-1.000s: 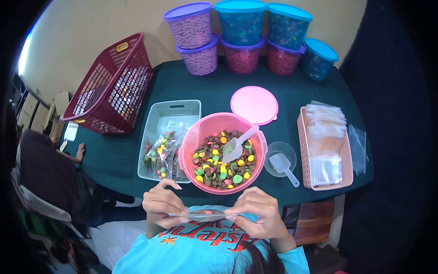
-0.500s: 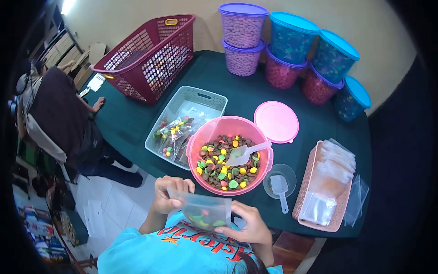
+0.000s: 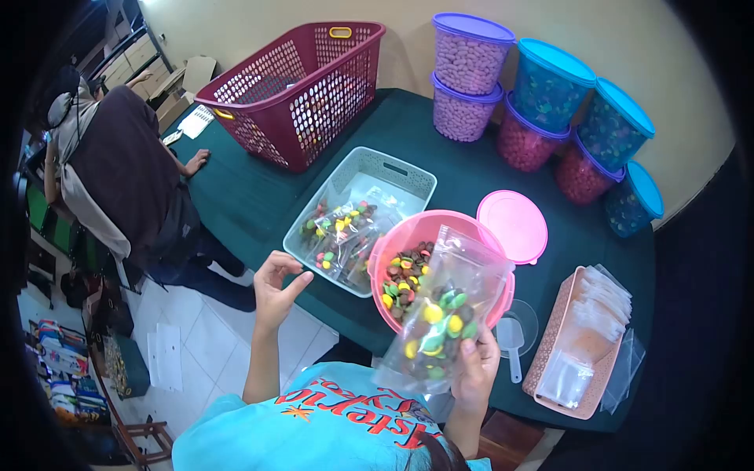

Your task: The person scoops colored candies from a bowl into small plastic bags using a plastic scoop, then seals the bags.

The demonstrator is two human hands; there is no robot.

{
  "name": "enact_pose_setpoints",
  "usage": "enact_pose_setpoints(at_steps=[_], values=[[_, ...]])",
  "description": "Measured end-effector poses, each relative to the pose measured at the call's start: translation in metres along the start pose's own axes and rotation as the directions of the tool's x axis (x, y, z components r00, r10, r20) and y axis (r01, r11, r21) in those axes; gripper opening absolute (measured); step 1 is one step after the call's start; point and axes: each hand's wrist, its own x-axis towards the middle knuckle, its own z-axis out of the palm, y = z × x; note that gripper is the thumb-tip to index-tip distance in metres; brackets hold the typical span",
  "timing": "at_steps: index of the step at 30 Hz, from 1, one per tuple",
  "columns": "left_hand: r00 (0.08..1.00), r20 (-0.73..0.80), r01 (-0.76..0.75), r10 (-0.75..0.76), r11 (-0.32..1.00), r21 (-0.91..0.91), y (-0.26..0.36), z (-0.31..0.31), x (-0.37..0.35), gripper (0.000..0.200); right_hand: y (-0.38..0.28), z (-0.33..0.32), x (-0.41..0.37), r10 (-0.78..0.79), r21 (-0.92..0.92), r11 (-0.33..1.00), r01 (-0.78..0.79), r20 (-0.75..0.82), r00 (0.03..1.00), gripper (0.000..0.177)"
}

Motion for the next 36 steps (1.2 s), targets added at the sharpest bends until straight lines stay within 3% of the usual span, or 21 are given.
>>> enact_pose_setpoints(at_steps=[1,3,4,8,11,15,18,20,23,27,28,31,33,35,36], values=[[1.0,0.012,-0.006,0.006,1.0,-0.005,-0.008,-0.005,0.01,0.016,0.004,0.003,0.002,0.027,0.055,0.998,-0.027,0.01,1.0,0.044],[0.986,0.141,-0.123,0.091,0.962,0.242,-0.021,-0.013,0.032,0.018,0.012,0.027,0.006,0.027,0.12,0.993,-0.019,-0.066,0.997,0.042],[0.982,0.177,-0.104,0.062,0.966,0.238,-0.027,-0.014,0.043,0.021,0.016,0.04,0.009,0.043,0.184,0.983,-0.018,-0.129,0.991,0.041],[0.911,0.394,-0.258,0.124,0.916,0.308,-0.068,-0.018,0.077,0.03,0.045,0.078,0.022,0.027,0.113,0.994,0.003,-0.26,0.965,0.042],[0.834,0.541,-0.323,0.103,0.888,0.329,-0.097,-0.021,0.091,0.039,0.066,0.095,0.025,0.032,0.17,0.985,0.009,-0.239,0.97,0.044],[0.729,0.676,-0.405,0.104,0.862,0.304,-0.114,-0.024,0.102,0.045,0.08,0.126,0.024,-0.086,0.082,0.99,0.114,-0.292,0.952,0.055],[0.676,0.73,-0.426,0.101,0.862,0.275,-0.124,-0.026,0.104,0.041,0.096,0.134,0.018,-0.063,0.092,0.991,0.101,-0.347,0.936,0.062],[0.689,0.711,-0.435,0.14,0.864,0.251,-0.134,-0.027,0.104,0.037,0.099,0.144,0.017,-0.015,0.06,0.997,0.039,-0.359,0.933,0.066],[0.697,0.702,-0.417,0.148,0.88,0.228,-0.136,-0.032,0.101,0.034,0.104,0.162,0.024,0.0,0.086,0.996,0.031,-0.345,0.939,0.058],[0.69,0.699,-0.441,0.187,0.874,0.202,-0.12,-0.05,0.091,0.029,0.123,0.164,0.033,0.132,-0.077,0.984,-0.159,-0.281,0.95,0.052],[0.677,0.715,-0.432,0.175,0.881,0.194,-0.119,-0.056,0.088,0.028,0.137,0.16,0.039,0.108,-0.053,0.99,-0.128,-0.282,0.953,0.046],[0.651,0.752,-0.378,0.106,0.904,0.2,-0.111,-0.072,0.082,0.035,0.148,0.163,0.059,0.183,-0.139,0.963,-0.229,-0.285,0.941,0.042],[0.608,0.791,-0.381,0.075,0.901,0.207,-0.112,-0.079,0.081,0.036,0.164,0.155,0.068,0.164,-0.127,0.971,-0.204,-0.269,0.949,0.038],[0.62,0.783,-0.31,0.042,0.93,0.196,-0.108,-0.086,0.085,0.035,0.173,0.148,0.074,0.171,-0.113,0.972,-0.205,-0.253,0.952,0.039],[0.619,0.781,-0.32,0.088,0.936,0.149,-0.102,-0.088,0.091,0.03,0.177,0.145,0.076,0.159,-0.113,0.974,-0.195,-0.27,0.95,0.039]])
